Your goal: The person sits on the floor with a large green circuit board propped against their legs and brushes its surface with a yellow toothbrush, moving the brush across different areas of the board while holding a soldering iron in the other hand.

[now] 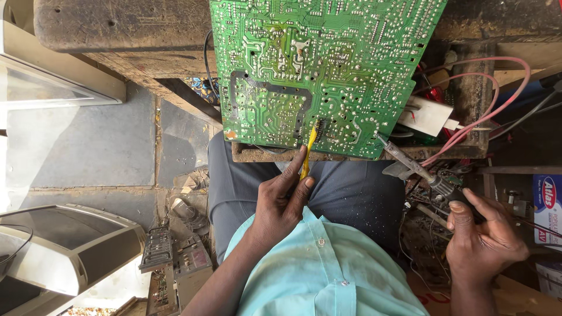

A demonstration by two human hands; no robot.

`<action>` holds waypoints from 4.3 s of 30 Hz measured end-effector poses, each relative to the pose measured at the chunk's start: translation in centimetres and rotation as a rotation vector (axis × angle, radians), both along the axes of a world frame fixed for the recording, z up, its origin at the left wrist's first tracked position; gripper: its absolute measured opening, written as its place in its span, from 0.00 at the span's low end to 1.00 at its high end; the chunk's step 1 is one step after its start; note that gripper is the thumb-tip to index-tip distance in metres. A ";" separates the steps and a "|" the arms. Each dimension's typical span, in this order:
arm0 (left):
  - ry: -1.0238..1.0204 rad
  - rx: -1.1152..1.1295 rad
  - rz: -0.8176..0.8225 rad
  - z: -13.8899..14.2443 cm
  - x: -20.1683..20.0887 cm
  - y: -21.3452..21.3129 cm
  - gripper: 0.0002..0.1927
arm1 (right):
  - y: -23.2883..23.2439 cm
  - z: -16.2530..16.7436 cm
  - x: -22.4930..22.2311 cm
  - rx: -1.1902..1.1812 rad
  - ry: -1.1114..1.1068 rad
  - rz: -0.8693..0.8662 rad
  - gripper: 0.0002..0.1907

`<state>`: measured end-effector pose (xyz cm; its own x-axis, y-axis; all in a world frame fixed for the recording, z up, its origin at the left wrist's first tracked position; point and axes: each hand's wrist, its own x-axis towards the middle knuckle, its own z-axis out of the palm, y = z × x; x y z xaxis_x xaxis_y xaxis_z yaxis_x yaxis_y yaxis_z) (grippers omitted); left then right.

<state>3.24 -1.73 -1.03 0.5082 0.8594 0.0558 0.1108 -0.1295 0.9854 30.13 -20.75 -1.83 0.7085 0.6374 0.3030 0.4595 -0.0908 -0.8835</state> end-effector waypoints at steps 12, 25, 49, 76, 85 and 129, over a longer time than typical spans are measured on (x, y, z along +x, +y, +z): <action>0.027 0.169 -0.004 0.6 0.9 -0.3 0.32 | 1.6 1.5 1.4 -0.149 -0.323 0.044 0.10; 0.198 0.573 -0.041 0.4 3.7 -0.9 0.34 | 2.2 2.4 2.1 -0.227 -0.329 0.059 0.10; 0.608 0.645 -0.555 -2.3 5.1 -1.6 0.47 | -1.8 -0.7 2.3 0.216 -0.039 -0.110 0.06; 0.120 0.093 -0.296 2.3 -0.2 0.9 0.31 | 0.0 0.6 0.0 -0.026 -0.058 -0.025 0.07; 0.075 0.102 -0.237 1.4 -0.6 1.0 0.31 | -0.9 -1.2 0.2 -0.068 -0.094 -0.014 0.07; 0.046 0.099 -0.230 1.2 -0.5 0.9 0.31 | 1.0 1.2 -0.6 -0.195 -0.478 0.053 0.10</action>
